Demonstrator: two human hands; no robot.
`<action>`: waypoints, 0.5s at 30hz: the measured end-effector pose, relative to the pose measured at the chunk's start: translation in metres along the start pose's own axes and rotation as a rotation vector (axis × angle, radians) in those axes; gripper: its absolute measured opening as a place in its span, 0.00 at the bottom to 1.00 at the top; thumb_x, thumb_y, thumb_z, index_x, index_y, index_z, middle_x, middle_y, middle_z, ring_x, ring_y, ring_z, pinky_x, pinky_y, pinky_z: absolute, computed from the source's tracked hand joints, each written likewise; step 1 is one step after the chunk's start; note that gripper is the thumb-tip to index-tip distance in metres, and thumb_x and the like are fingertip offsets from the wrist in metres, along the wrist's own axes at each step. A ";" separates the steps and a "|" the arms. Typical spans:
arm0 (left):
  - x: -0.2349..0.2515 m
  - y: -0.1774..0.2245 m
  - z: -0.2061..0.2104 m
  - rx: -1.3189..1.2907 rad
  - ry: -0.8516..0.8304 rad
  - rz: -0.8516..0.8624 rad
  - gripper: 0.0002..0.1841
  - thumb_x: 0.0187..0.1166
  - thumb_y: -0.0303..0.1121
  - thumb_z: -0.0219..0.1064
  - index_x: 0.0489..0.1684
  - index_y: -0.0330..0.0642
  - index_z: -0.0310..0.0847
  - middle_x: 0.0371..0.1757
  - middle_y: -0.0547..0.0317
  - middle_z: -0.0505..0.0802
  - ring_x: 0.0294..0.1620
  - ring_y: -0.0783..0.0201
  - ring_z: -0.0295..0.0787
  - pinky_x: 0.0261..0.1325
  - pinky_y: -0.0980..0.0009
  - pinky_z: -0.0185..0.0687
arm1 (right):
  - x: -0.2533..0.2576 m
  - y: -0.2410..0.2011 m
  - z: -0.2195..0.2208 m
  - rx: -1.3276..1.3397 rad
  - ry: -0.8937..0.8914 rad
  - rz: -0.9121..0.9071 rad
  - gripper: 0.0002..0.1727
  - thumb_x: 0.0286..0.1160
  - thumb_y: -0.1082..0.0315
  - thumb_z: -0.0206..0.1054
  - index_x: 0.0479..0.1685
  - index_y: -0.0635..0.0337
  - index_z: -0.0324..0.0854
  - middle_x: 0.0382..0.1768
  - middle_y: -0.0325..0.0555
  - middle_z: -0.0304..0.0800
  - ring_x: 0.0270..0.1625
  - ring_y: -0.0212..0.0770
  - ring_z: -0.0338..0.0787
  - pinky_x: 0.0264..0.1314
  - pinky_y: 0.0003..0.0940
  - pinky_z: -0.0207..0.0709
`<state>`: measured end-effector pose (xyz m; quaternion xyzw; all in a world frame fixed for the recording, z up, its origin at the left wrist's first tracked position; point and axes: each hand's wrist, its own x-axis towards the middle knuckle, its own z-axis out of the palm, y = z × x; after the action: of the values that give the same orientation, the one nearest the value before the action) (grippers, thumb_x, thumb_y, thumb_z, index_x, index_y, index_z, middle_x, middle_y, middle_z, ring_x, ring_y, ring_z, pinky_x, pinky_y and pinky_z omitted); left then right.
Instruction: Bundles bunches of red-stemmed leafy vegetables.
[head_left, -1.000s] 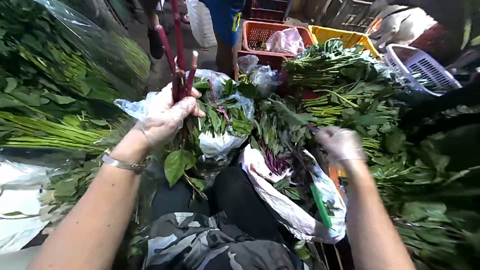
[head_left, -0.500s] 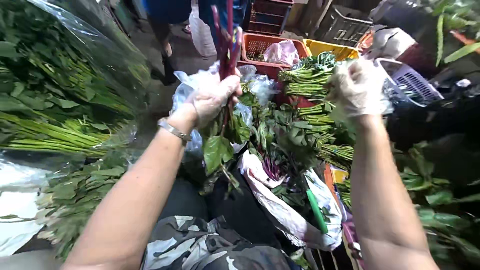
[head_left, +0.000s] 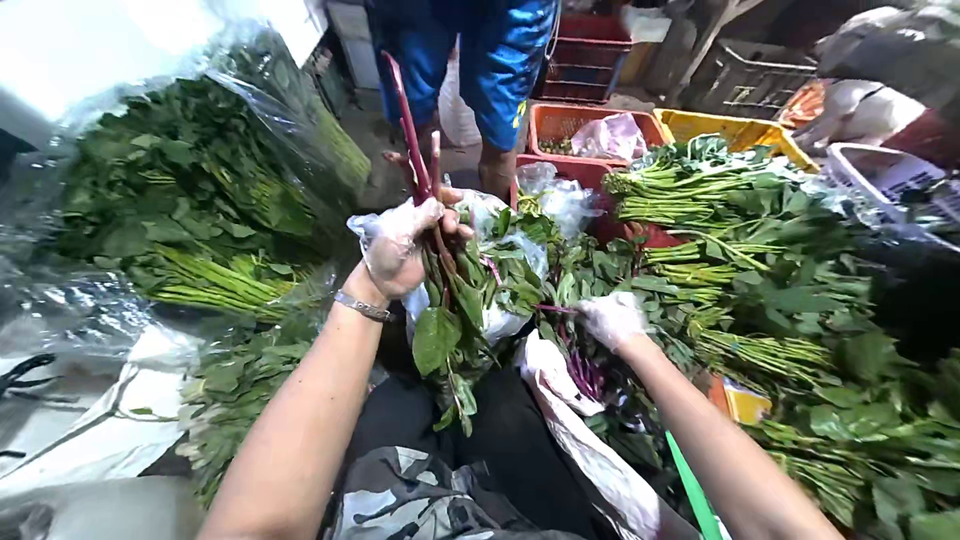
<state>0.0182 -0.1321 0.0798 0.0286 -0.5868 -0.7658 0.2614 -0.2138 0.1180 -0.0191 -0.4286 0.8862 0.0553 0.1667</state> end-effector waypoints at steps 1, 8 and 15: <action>-0.002 0.002 -0.003 -0.005 0.023 -0.002 0.16 0.90 0.36 0.44 0.60 0.52 0.79 0.34 0.70 0.91 0.41 0.70 0.92 0.52 0.70 0.91 | -0.006 0.003 -0.008 0.063 0.133 -0.001 0.20 0.86 0.63 0.59 0.74 0.44 0.84 0.68 0.59 0.87 0.73 0.65 0.82 0.81 0.67 0.60; 0.007 -0.001 0.024 0.137 0.146 0.027 0.13 0.92 0.34 0.45 0.61 0.48 0.74 0.41 0.67 0.93 0.49 0.66 0.94 0.59 0.65 0.90 | -0.049 -0.073 -0.082 0.607 1.090 -0.484 0.21 0.67 0.71 0.76 0.59 0.72 0.82 0.41 0.57 0.93 0.38 0.47 0.93 0.45 0.45 0.88; 0.005 0.001 0.048 0.252 0.105 0.051 0.16 0.93 0.40 0.48 0.68 0.48 0.77 0.55 0.63 0.94 0.51 0.70 0.92 0.57 0.70 0.87 | -0.021 -0.151 -0.066 0.940 1.110 -0.685 0.12 0.73 0.73 0.71 0.52 0.67 0.89 0.53 0.59 0.89 0.56 0.45 0.90 0.62 0.36 0.84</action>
<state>-0.0021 -0.0918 0.0972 0.0863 -0.6644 -0.6765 0.3057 -0.1006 0.0231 0.0563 -0.5266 0.5898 -0.5988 -0.1276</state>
